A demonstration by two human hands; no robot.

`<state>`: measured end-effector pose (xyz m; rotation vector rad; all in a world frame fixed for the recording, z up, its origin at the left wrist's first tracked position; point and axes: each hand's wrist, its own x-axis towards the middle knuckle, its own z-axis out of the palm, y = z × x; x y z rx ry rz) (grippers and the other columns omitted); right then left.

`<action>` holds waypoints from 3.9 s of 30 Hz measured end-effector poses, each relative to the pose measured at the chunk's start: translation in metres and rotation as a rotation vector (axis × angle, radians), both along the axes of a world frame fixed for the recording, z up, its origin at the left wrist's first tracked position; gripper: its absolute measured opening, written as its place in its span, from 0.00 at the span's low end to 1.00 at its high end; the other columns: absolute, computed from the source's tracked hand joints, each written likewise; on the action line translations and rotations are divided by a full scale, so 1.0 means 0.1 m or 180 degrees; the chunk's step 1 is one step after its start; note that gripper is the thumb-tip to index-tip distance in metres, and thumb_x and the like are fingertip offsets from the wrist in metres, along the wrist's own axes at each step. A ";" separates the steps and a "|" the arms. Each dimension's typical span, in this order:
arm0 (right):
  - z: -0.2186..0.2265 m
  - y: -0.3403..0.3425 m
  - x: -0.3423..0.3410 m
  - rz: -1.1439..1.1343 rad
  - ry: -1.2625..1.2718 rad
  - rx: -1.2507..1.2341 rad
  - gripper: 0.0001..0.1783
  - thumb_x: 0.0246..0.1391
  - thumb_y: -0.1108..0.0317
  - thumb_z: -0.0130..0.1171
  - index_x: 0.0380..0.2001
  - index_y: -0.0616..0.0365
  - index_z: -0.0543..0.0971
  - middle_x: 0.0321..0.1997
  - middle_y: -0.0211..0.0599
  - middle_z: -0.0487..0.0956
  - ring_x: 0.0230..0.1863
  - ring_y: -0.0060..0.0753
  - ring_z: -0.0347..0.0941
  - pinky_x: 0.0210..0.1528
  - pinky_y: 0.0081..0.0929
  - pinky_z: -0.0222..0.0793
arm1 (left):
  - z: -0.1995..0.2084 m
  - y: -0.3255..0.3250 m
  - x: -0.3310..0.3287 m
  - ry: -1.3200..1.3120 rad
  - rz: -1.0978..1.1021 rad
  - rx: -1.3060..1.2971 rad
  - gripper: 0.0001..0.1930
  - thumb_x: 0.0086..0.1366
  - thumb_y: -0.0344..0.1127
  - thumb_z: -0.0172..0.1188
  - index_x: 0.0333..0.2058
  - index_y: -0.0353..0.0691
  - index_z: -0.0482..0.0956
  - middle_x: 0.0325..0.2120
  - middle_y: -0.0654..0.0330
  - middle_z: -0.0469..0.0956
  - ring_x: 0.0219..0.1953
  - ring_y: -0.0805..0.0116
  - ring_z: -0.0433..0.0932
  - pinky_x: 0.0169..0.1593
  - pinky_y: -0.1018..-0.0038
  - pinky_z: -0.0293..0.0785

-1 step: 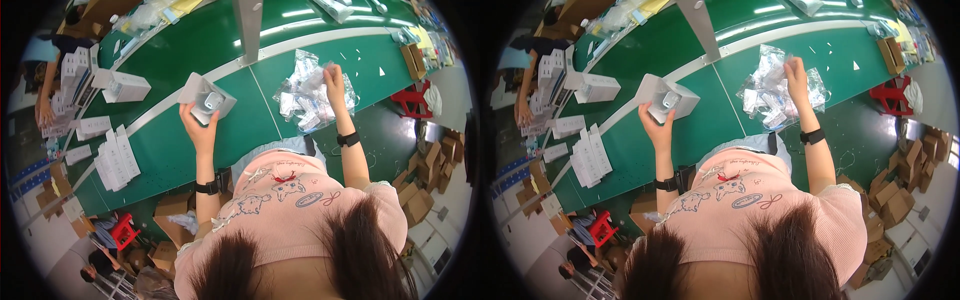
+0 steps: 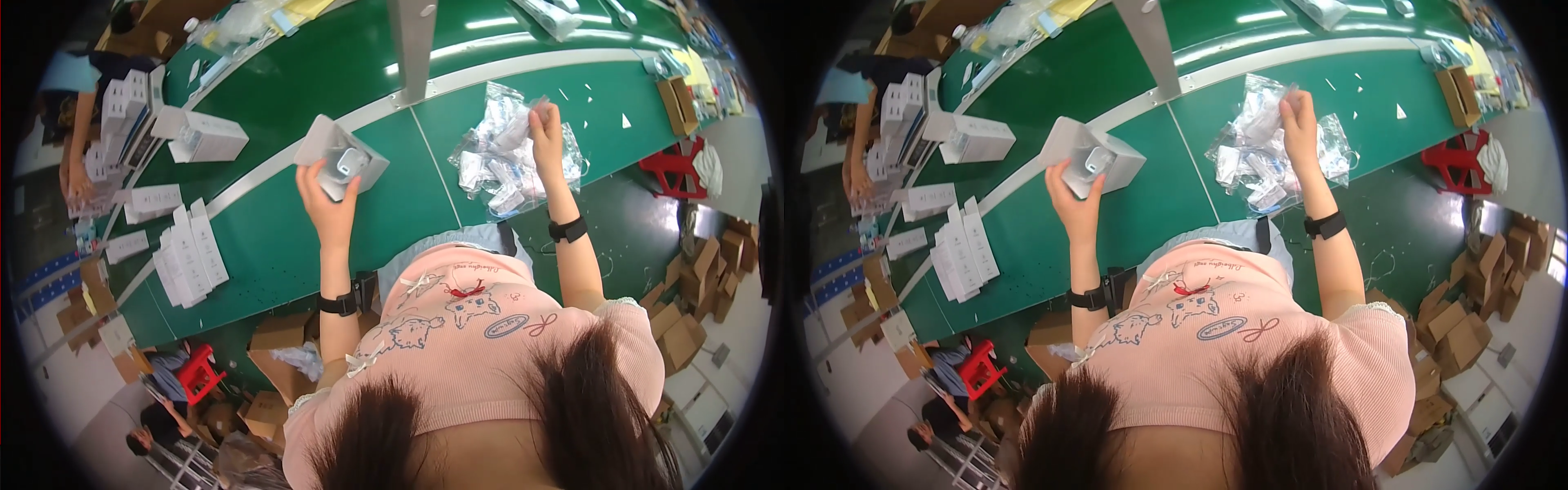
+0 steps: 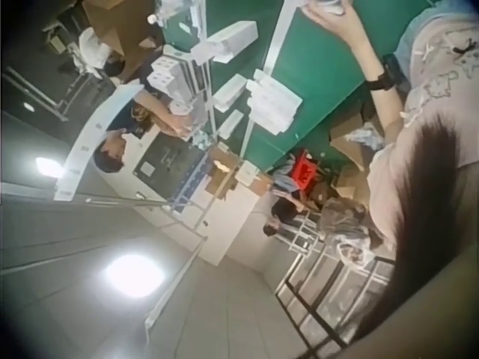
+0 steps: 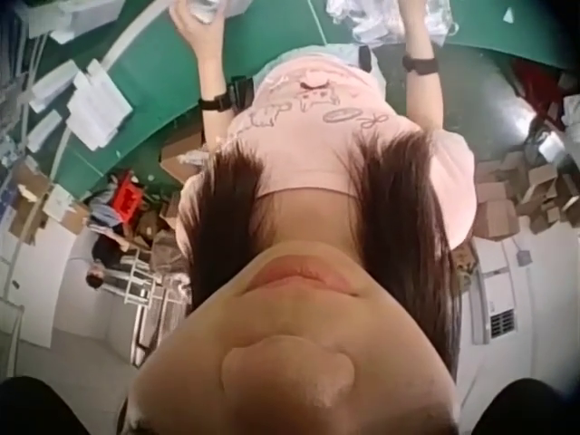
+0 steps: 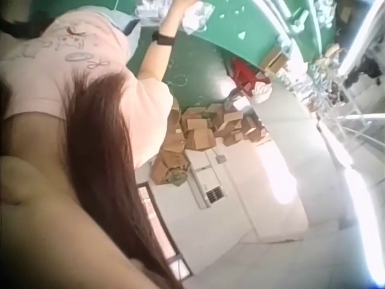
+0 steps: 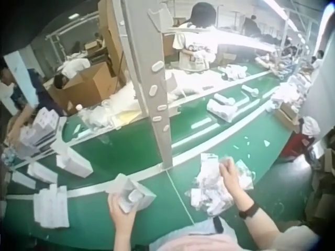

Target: The person packages items by hand, placing a bubble-wrapped device and a small plastic bag into a white box. They repeat this process with several boxes, occasionally moving items on the table to reach the packaging.

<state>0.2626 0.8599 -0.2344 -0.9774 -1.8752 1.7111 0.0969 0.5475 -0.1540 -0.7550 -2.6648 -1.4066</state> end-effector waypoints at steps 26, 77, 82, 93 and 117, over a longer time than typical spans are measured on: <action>0.92 -1.68 -1.56 0.3351 0.1198 0.3759 0.11 0.34 0.70 0.61 0.28 0.52 0.76 0.42 0.38 0.68 0.54 0.45 0.58 0.56 0.49 0.52 | 0.04 -0.24 -0.19 -0.1264 0.0604 0.1586 0.05 0.50 0.23 0.58 0.28 0.33 0.76 0.35 0.57 0.75 0.38 0.69 0.74 0.37 0.77 0.72; 0.23 -1.96 -4.08 0.1057 0.0359 -0.0936 0.18 0.54 0.57 0.49 0.45 0.53 0.71 0.47 0.30 0.70 0.53 0.26 0.61 0.50 0.35 0.58 | -0.22 -5.56 -2.52 -0.1656 0.2405 -0.3664 0.54 0.41 0.61 0.63 0.60 0.37 0.44 0.51 0.41 0.59 0.56 0.46 0.53 0.57 0.61 0.56; 0.35 -1.96 -3.75 0.1167 0.0490 -0.0858 0.20 0.55 0.58 0.47 0.49 0.55 0.68 0.54 0.34 0.64 0.58 0.29 0.56 0.55 0.34 0.55 | -0.18 -6.04 -2.47 -0.1348 0.2725 -0.3773 0.53 0.38 0.54 0.69 0.58 0.36 0.48 0.50 0.40 0.61 0.55 0.48 0.59 0.52 0.64 0.64; 0.18 -1.87 -2.93 0.1353 0.0133 -0.0887 0.17 0.54 0.64 0.46 0.46 0.59 0.69 0.50 0.32 0.68 0.53 0.28 0.62 0.52 0.31 0.60 | -0.15 -5.54 -2.26 -0.1408 0.2186 -0.2791 0.53 0.38 0.50 0.70 0.58 0.39 0.46 0.52 0.42 0.58 0.54 0.45 0.57 0.57 0.59 0.53; 0.36 -0.91 -0.21 0.2585 -0.0449 0.3309 0.30 0.39 0.62 0.60 0.51 0.41 0.68 0.60 0.36 0.58 0.62 0.50 0.49 0.58 0.55 0.46 | -0.09 -2.62 -0.31 -0.0749 0.2137 -0.2665 0.52 0.40 0.51 0.68 0.57 0.31 0.47 0.56 0.39 0.50 0.59 0.43 0.47 0.59 0.56 0.47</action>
